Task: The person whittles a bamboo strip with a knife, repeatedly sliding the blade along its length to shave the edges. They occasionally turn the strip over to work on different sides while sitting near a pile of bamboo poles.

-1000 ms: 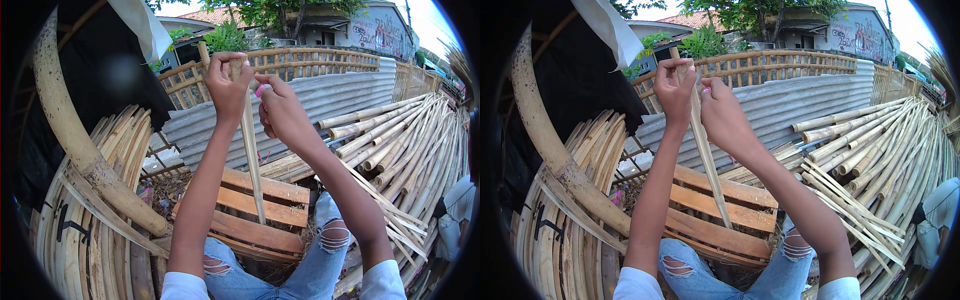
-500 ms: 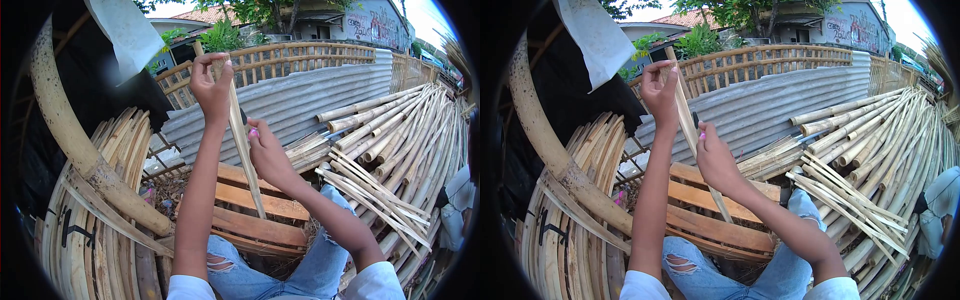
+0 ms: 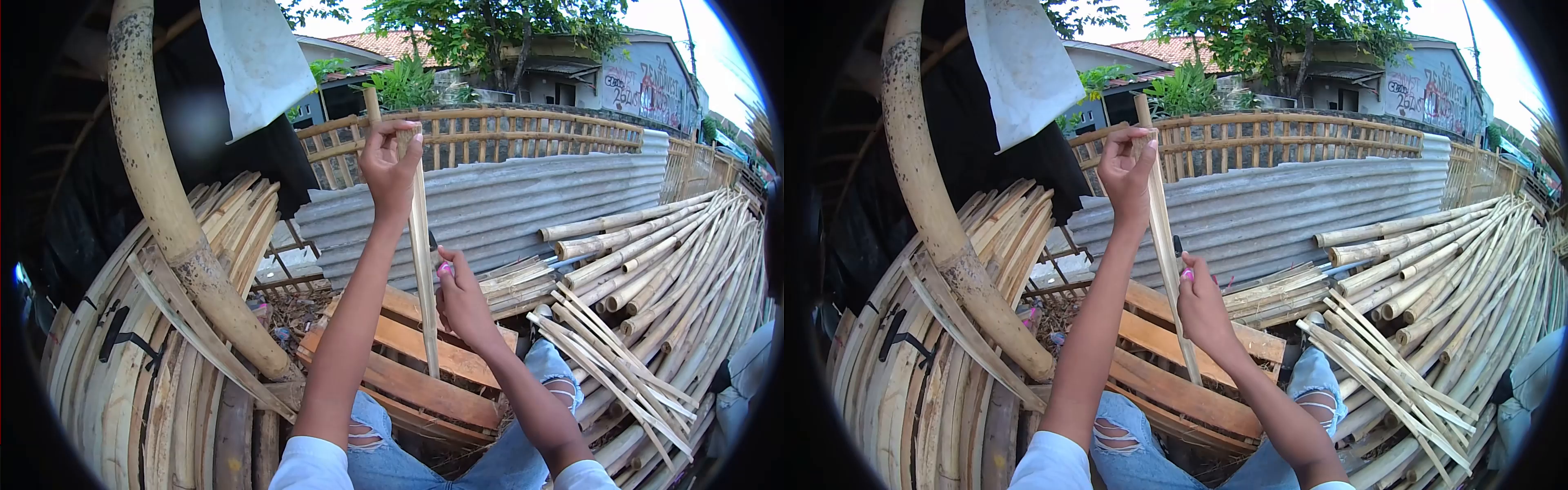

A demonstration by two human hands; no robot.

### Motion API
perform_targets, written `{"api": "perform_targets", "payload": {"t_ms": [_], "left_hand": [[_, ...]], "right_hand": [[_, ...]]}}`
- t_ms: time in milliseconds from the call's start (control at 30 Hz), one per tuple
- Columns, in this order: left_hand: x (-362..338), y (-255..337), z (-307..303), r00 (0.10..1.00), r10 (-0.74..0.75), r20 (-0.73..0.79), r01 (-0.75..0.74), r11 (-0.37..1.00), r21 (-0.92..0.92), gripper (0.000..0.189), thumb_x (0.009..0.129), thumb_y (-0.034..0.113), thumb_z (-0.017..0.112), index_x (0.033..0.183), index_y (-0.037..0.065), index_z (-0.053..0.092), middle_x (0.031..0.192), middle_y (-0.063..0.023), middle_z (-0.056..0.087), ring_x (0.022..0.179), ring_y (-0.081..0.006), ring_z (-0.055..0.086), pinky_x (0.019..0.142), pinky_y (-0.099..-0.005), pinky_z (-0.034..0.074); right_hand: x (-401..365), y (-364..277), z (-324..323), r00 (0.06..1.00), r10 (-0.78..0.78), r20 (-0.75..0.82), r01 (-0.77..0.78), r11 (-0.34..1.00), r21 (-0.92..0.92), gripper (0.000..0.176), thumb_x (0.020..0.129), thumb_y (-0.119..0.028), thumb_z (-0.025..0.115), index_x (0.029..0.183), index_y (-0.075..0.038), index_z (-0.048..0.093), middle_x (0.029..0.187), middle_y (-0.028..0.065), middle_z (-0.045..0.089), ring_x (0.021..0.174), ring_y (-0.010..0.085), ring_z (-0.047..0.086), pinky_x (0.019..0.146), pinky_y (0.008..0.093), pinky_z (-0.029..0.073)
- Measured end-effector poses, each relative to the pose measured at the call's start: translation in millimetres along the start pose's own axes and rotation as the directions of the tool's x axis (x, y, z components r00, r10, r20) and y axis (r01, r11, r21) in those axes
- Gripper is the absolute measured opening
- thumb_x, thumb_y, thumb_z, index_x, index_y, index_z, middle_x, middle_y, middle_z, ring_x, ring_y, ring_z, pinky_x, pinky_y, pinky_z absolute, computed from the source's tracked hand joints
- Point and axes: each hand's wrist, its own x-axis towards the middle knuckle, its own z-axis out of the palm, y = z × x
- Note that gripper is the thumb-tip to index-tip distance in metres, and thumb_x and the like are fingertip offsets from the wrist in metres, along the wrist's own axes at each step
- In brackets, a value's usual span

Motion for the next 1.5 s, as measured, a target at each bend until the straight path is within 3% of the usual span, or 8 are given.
{"api": "perform_targets", "payload": {"t_ms": [233, 433, 500, 633, 833, 1100, 1167, 1500], "left_hand": [[-0.7, 2.4, 0.5, 0.999, -0.045, -0.005, 0.045, 0.999, 0.01, 0.021, 0.08, -0.002, 0.066, 0.099, 0.001, 0.058, 0.1, -0.0066, 0.059, 0.098, -0.0123, 0.055, 0.092, -0.0263, 0.04], [0.3, 0.5, -3.4, 0.997, -0.072, -0.002, 0.072, 0.997, 0.01, 0.02, 0.08, -0.004, 0.064, 0.098, 0.001, 0.057, 0.097, -0.006, 0.059, 0.097, -0.0123, 0.055, 0.091, -0.0264, 0.04], [-2.2, 3.2, 4.7, 0.998, -0.057, 0.011, 0.058, 0.998, -0.036, 0.019, 0.081, -0.002, 0.065, 0.098, 0.001, 0.057, 0.099, -0.0054, 0.058, 0.094, -0.0121, 0.057, 0.087, -0.0258, 0.044], [-3.3, 1.3, 8.5, 0.999, -0.029, 0.021, 0.029, 0.999, 0.04, 0.02, 0.081, -0.003, 0.065, 0.099, 0.0, 0.056, 0.099, -0.0053, 0.058, 0.095, -0.0127, 0.058, 0.089, -0.0263, 0.046], [1.9, -0.9, 4.2, 0.999, -0.032, 0.029, 0.033, 0.999, -0.009, 0.02, 0.081, -0.003, 0.064, 0.099, 0.001, 0.056, 0.098, -0.006, 0.058, 0.096, -0.0151, 0.06, 0.089, -0.027, 0.047], [-3.3, -2.2, 8.8, 0.998, -0.052, 0.018, 0.052, 0.999, 0.007, 0.022, 0.082, -0.004, 0.063, 0.102, 0.001, 0.055, 0.099, -0.0071, 0.059, 0.098, -0.0171, 0.062, 0.09, -0.0273, 0.047], [-5.6, -0.4, 2.8, 0.998, -0.057, 0.0, 0.057, 0.998, 0.001, 0.021, 0.082, -0.004, 0.063, 0.101, 0.001, 0.056, 0.099, -0.007, 0.059, 0.098, -0.0175, 0.062, 0.09, -0.0273, 0.047], [-2.7, 2.8, 3.8, 0.995, -0.102, 0.009, 0.102, 0.99, -0.101, 0.019, 0.081, -0.004, 0.064, 0.098, 0.001, 0.056, 0.098, -0.0068, 0.059, 0.094, -0.014, 0.06, 0.087, -0.0263, 0.045]], "right_hand": [[0.2, -25.4, 16.0, 0.981, -0.113, -0.158, 0.094, 0.987, -0.127, 0.036, 0.098, -0.016, 0.032, 0.132, -0.002, 0.035, 0.072, 0.0227, 0.057, 0.065, 0.0355, 0.06, 0.064, 0.0468, 0.044], [-9.2, -13.4, 1.7, 0.955, 0.282, 0.089, -0.284, 0.959, 0.006, 0.036, 0.098, -0.015, 0.033, 0.131, -0.001, 0.035, 0.075, 0.0231, 0.057, 0.069, 0.0344, 0.06, 0.064, 0.0405, 0.044], [5.8, -32.8, -2.9, 0.997, -0.05, -0.065, 0.051, 0.999, 0.013, 0.035, 0.098, -0.014, 0.033, 0.13, -0.001, 0.036, 0.073, 0.0227, 0.056, 0.064, 0.0321, 0.058, 0.06, 0.0403, 0.043], [-20.3, 1.9, 20.3, 0.971, -0.095, -0.219, 0.078, 0.993, -0.086, 0.035, 0.098, -0.013, 0.032, 0.131, -0.001, 0.035, 0.071, 0.0253, 0.054, 0.063, 0.0377, 0.058, 0.059, 0.0445, 0.042], [-65.1, 109.1, 33.3, 0.946, 0.321, -0.048, -0.321, 0.947, 0.002, 0.035, 0.099, -0.018, 0.031, 0.13, -0.001, 0.037, 0.084, 0.0278, 0.061, 0.076, 0.0405, 0.063, 0.07, 0.0459, 0.047], [-46.6, 51.3, 33.8, 0.977, -0.041, -0.211, 0.046, 0.999, 0.021, 0.037, 0.099, -0.016, 0.033, 0.133, -0.003, 0.034, 0.066, 0.018, 0.052, 0.056, 0.0282, 0.053, 0.057, 0.0387, 0.041], [-76.8, 98.5, 45.2, 0.912, 0.398, -0.097, -0.396, 0.917, 0.037, 0.036, 0.098, -0.013, 0.033, 0.133, -0.004, 0.034, 0.07, 0.0184, 0.055, 0.058, 0.0279, 0.054, 0.058, 0.0364, 0.042], [-29.5, 39.6, 27.0, 0.992, 0.004, -0.123, 0.005, 0.997, 0.074, 0.036, 0.096, -0.012, 0.035, 0.131, -0.003, 0.034, 0.07, 0.0198, 0.056, 0.056, 0.0298, 0.057, 0.055, 0.0438, 0.045]]}}
